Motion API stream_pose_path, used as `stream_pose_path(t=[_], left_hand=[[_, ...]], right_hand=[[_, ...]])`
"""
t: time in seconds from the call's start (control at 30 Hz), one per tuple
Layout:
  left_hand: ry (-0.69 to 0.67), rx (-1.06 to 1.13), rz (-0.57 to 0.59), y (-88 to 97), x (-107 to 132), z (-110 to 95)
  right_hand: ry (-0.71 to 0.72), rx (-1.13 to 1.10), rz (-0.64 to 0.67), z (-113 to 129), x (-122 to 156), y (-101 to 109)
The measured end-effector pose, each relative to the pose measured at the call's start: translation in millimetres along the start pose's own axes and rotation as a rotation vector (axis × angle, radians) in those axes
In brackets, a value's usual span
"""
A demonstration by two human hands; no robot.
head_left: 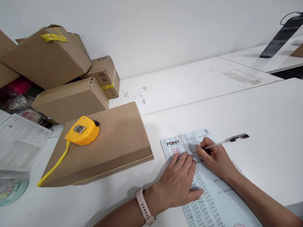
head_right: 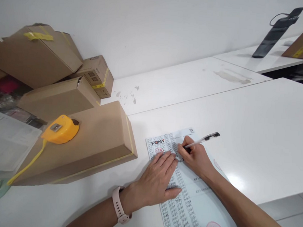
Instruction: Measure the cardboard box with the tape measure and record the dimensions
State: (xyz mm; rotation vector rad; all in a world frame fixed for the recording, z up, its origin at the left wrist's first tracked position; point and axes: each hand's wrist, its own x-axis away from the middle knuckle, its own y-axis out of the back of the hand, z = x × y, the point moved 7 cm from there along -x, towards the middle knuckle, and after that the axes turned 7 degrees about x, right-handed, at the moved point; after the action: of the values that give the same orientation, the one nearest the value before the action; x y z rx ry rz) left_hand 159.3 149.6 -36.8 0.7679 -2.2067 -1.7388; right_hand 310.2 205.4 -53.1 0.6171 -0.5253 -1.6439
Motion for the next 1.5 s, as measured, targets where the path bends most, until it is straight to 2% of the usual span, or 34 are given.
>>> stream_pose_path(t=[1.5], left_hand=[[0.004, 0.022, -0.005, -0.6, 0.4, -0.4]], right_hand=[[-0.029, 0.013, -0.018, 4.9, -1.1, 6.1]])
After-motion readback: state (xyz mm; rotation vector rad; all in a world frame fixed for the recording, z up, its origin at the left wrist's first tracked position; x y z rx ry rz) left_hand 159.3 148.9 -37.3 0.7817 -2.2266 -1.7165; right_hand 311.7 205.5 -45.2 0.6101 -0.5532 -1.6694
